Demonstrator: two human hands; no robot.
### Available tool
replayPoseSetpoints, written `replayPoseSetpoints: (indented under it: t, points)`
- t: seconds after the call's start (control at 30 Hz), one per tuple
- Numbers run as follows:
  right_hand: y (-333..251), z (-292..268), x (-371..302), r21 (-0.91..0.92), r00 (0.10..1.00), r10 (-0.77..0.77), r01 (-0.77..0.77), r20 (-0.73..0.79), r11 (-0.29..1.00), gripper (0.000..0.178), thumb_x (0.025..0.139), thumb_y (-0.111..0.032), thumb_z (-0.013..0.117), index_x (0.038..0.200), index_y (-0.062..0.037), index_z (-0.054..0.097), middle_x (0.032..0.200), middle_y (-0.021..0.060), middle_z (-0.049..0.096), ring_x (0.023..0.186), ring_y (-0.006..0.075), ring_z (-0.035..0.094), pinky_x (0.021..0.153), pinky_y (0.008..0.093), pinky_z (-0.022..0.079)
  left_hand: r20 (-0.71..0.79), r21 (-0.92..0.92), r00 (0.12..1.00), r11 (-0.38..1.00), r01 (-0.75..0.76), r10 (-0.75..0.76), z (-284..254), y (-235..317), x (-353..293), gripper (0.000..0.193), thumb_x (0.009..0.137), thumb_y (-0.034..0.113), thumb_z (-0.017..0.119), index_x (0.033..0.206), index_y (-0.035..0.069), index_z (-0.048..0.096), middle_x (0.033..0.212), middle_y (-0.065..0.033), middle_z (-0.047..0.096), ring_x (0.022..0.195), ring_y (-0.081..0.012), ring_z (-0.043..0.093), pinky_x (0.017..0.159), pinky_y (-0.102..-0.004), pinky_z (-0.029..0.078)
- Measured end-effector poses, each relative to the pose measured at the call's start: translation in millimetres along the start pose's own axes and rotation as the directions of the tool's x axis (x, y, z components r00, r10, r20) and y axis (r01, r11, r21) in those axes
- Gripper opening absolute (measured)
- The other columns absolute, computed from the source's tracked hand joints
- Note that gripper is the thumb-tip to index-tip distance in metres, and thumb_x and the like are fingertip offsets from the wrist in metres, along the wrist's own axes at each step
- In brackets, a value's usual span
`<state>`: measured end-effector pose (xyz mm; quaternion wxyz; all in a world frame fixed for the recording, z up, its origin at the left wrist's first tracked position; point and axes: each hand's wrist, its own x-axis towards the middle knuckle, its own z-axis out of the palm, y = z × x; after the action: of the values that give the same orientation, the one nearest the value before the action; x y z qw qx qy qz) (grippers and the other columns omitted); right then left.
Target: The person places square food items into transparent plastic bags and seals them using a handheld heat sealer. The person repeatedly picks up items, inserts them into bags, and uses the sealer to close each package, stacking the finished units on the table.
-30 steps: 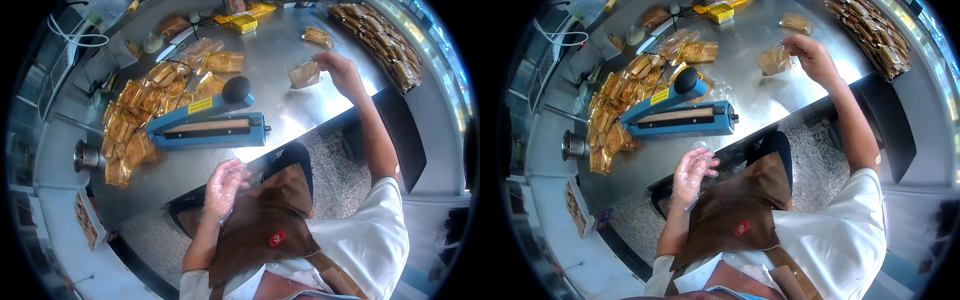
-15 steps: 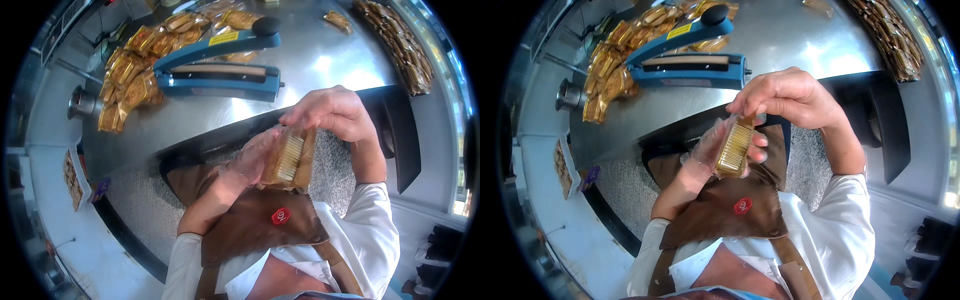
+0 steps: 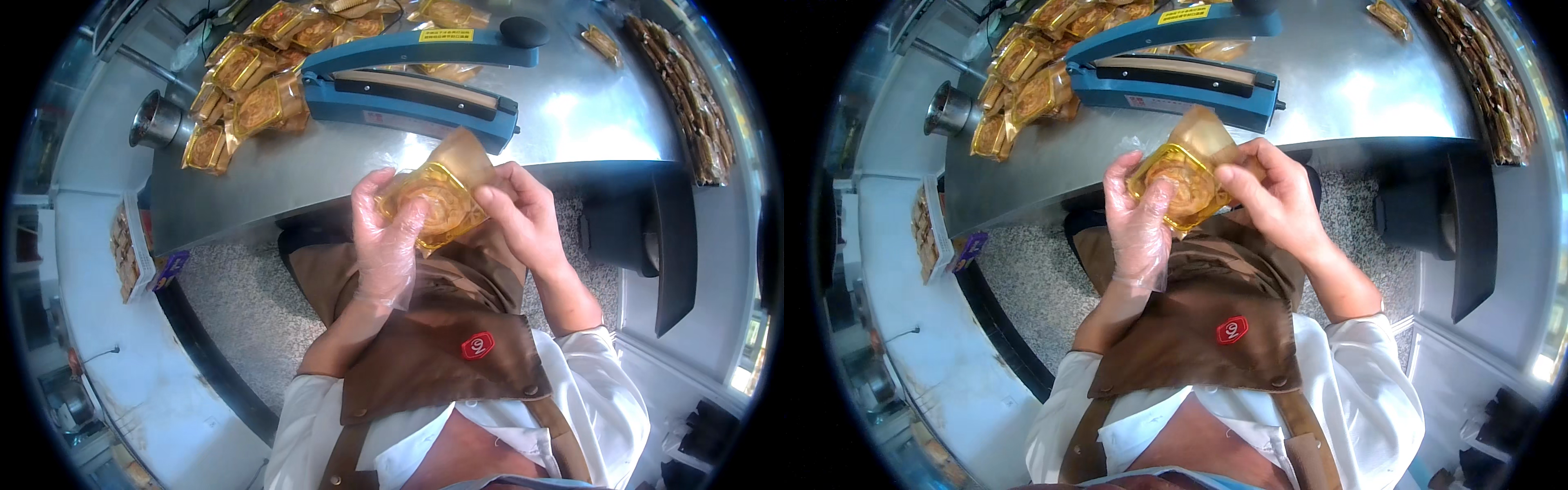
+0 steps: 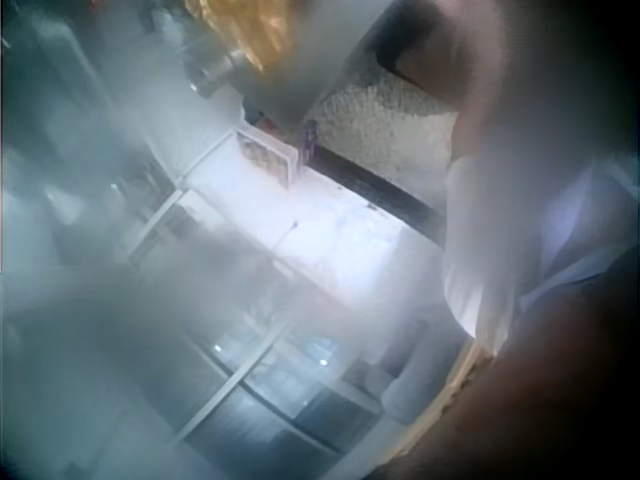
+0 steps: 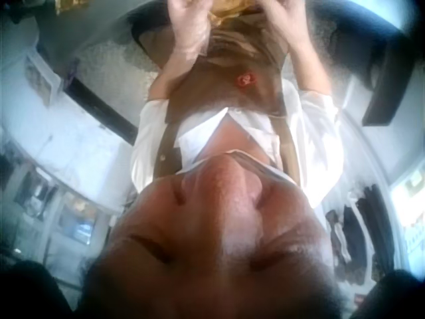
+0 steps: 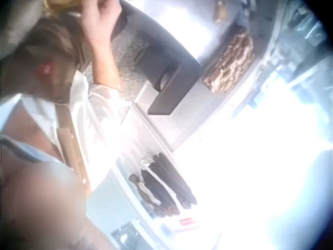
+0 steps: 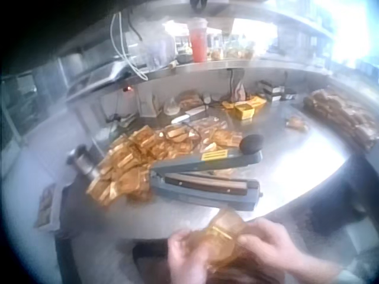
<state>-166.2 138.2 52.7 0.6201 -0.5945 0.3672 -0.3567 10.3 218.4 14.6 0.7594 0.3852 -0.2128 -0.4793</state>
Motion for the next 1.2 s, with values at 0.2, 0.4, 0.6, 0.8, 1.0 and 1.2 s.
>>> replayPoseSetpoints:
  t: [0.2, 0.4, 0.6, 0.8, 1.0, 1.2]
  points:
    - [-10, -3, 29, -0.388, 0.980, -0.185, 0.142, -0.078, 0.911, 0.016, 0.103, -0.015, 0.067, 0.101, 0.0013, 0.069, 0.083, 0.0045, 0.071, 0.077, 0.0081, 0.061, 0.070, 0.0263, 0.051, 0.074, 0.046, 0.987, 0.989, 0.142, -0.145, -19, 15, 7, 0.057, 0.095, 0.002, 0.072, 0.144, 0.004, 0.044, 0.130, -0.0125, 0.058, 0.119, -0.0184, 0.060, 0.104, -0.0346, 0.052]
    - [-30, -5, 59, -0.526, 0.973, -0.229, 0.216, 0.042, 0.823, 0.016, 0.100, -0.014, 0.066, 0.103, 0.0021, 0.068, 0.081, 0.0139, 0.071, 0.073, 0.0179, 0.066, 0.068, 0.0328, 0.052, 0.248, 0.205, 0.922, 0.946, 0.249, -0.297, -22, 25, 34, 0.061, 0.095, 0.008, 0.073, 0.147, 0.002, 0.042, 0.129, -0.0138, 0.061, 0.114, -0.0185, 0.065, 0.091, -0.0337, 0.061]
    - [-38, -9, 88, -0.608, 0.978, -0.208, 0.149, -0.028, 0.780, 0.022, 0.101, -0.018, 0.065, 0.104, 0.0035, 0.069, 0.080, 0.0032, 0.064, 0.075, 0.0096, 0.055, 0.068, 0.0278, 0.048, 0.369, 0.337, 0.888, 0.930, 0.146, -0.274, 2, 41, 47, 0.045, 0.102, 0.005, 0.064, 0.146, 0.005, 0.054, 0.134, -0.0128, 0.061, 0.113, -0.0188, 0.066, 0.079, -0.0305, 0.063]
    - [-54, -7, 85, -0.436, 0.979, -0.133, 0.053, -0.156, 0.899, 0.029, 0.103, -0.020, 0.065, 0.119, 0.0041, 0.068, 0.087, 0.0126, 0.075, 0.076, 0.0147, 0.073, 0.063, 0.0277, 0.057, 0.345, 0.268, 0.901, 0.948, 0.172, -0.262, -2, 32, 69, 0.029, 0.102, 0.005, 0.062, 0.131, 0.002, 0.064, 0.130, -0.0112, 0.064, 0.106, -0.0195, 0.069, 0.076, -0.0313, 0.066]
    - [-68, -54, 63, -0.510, 0.926, -0.313, 0.169, -0.210, 0.843, 0.028, 0.104, -0.018, 0.064, 0.125, 0.0008, 0.068, 0.096, 0.0092, 0.076, 0.081, 0.0132, 0.073, 0.067, 0.0248, 0.056, 0.343, 0.331, 0.903, 0.933, 0.143, -0.260, -1, 35, 78, 0.028, 0.101, 0.006, 0.064, 0.129, 0.003, 0.066, 0.126, -0.0099, 0.066, 0.107, -0.0196, 0.069, 0.076, -0.0312, 0.065]
    - [-87, -61, 75, -0.547, 0.722, -0.683, 0.531, -0.107, 0.647, 0.035, 0.104, -0.024, 0.068, 0.129, -0.0004, 0.066, 0.111, 0.0109, 0.075, 0.095, 0.0151, 0.072, 0.077, 0.0261, 0.057, 0.380, 0.369, 0.870, 0.914, 0.169, -0.315, 6, 34, 74, 0.028, 0.100, 0.004, 0.066, 0.128, 0.002, 0.067, 0.125, -0.0085, 0.066, 0.107, -0.0177, 0.068, 0.077, -0.0301, 0.065]
